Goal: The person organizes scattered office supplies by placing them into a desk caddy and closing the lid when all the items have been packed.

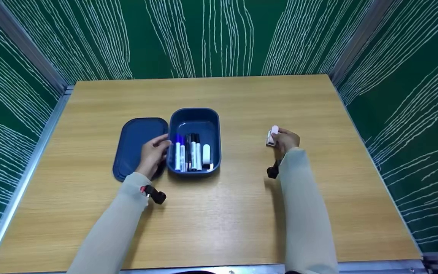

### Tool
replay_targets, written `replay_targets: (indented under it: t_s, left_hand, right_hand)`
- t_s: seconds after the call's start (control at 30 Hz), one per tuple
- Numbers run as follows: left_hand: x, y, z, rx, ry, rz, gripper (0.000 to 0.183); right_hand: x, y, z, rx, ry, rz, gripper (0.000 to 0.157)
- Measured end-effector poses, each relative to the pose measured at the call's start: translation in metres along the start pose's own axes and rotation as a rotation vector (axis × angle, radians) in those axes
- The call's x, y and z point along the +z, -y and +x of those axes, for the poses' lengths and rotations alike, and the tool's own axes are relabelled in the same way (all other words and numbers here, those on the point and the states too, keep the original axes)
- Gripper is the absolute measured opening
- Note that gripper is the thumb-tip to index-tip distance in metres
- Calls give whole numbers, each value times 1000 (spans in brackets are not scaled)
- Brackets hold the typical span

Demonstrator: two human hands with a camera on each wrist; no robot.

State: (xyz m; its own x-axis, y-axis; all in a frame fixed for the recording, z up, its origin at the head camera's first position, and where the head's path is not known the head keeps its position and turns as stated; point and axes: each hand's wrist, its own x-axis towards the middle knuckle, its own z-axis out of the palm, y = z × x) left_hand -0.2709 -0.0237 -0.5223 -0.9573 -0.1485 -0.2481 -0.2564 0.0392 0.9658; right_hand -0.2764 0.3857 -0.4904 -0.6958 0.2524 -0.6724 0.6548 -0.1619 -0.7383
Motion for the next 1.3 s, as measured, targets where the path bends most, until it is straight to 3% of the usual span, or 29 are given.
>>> replay_targets:
  t_s: [0.37,0.6,0.93,1.3]
  left_hand:
    - [-1,1,-1,2,1,2,35]
    - [-3,5,-2,6,-8,-2,34]
    - [-2,-2,-2,-25,12,-1,34]
    - [-2,-3,1,-36,15,-5,33]
  right_hand:
    - [7,5,-8,3,33,-36,65]
    - [23,11,-15,11,86,114,67]
    - [53,27,-18,33,109,91,65]
    - [105,30,-18,1,132,-16,60]
